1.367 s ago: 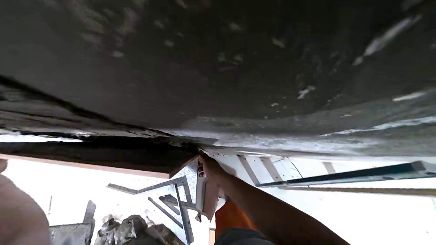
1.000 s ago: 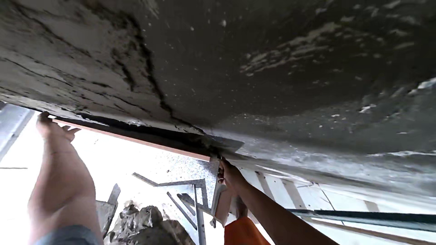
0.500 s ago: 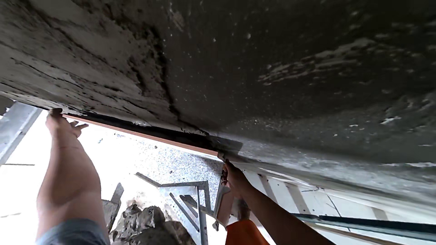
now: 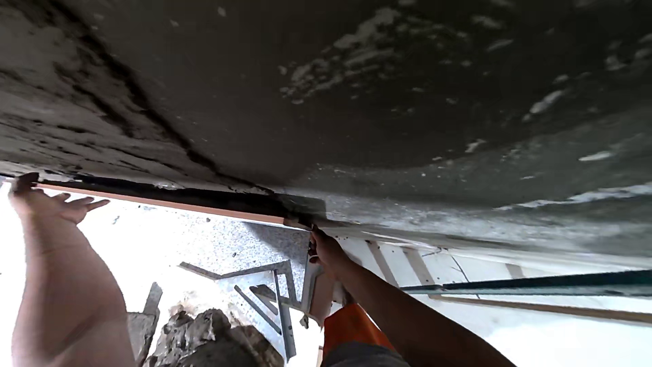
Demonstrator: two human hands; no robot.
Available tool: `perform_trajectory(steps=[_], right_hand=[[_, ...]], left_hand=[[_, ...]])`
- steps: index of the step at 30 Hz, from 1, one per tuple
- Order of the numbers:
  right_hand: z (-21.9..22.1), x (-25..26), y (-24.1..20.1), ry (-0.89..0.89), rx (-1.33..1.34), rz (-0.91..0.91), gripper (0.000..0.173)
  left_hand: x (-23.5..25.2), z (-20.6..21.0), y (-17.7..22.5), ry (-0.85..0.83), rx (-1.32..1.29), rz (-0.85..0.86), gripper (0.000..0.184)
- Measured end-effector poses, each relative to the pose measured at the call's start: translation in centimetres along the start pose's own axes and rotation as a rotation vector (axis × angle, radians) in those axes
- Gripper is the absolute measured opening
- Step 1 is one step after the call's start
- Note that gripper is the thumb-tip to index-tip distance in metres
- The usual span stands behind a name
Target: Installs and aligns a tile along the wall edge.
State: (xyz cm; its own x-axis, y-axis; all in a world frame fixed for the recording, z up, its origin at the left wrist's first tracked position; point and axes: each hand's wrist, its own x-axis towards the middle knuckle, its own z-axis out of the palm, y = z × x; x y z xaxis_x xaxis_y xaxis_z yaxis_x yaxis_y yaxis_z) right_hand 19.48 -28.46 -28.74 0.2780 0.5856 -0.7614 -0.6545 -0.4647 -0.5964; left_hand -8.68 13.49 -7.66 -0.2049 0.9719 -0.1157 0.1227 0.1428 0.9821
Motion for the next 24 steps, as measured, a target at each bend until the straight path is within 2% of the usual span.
perform_trajectory(steps=[3, 6, 8, 10, 13, 18, 21, 23, 24], right_hand=[[-0.3, -0.1, 0.2, -0.017, 0.058, 0.008, 0.044], [-1.0, 0.0, 1.0, -0.091, 0.129, -0.044, 0.034], [-2.0, -0.2, 1.6, -0.167, 0.001, -0.098, 0.03], [-2.6, -0.8, 1.9, -0.219, -0.215, -0.141, 0.032], [-2.2, -1.6, 2.0, -0.191, -0.434, -0.166, 0.033], [-1.5, -2.0, 0.5, -0.078, -0.728, -0.248, 0.038], [-1.1, -1.6, 0.1, -0.01, -0.855, -0.285, 0.044], [-0.7, -2.1, 0.2, -0.012, -0.858, -0.305, 0.053], [-0.4, -2.4, 0.6, -0.02, -0.822, -0.325, 0.057]], left_hand=[[0.6, -0.2, -0.6, -0.008, 0.017, -0.048, 0.065], [0.9, -0.4, -1.2, -0.077, 0.082, -0.07, 0.064], [0.8, -0.7, -1.9, -0.153, 0.174, -0.074, 0.064], [1.2, -1.2, -2.5, -0.22, 0.239, -0.052, 0.054], [-1.3, 0.1, -1.7, -0.227, 0.301, -0.034, 0.042], [3.6, -2.1, -3.5, -0.273, 0.264, -0.011, 0.039], [0.9, -0.8, -2.9, -0.215, 0.301, 0.031, 0.04], [-1.8, 0.9, -1.9, -0.152, 0.335, 0.057, 0.041], [-2.1, 1.1, -1.9, -0.156, 0.261, 0.093, 0.039]])
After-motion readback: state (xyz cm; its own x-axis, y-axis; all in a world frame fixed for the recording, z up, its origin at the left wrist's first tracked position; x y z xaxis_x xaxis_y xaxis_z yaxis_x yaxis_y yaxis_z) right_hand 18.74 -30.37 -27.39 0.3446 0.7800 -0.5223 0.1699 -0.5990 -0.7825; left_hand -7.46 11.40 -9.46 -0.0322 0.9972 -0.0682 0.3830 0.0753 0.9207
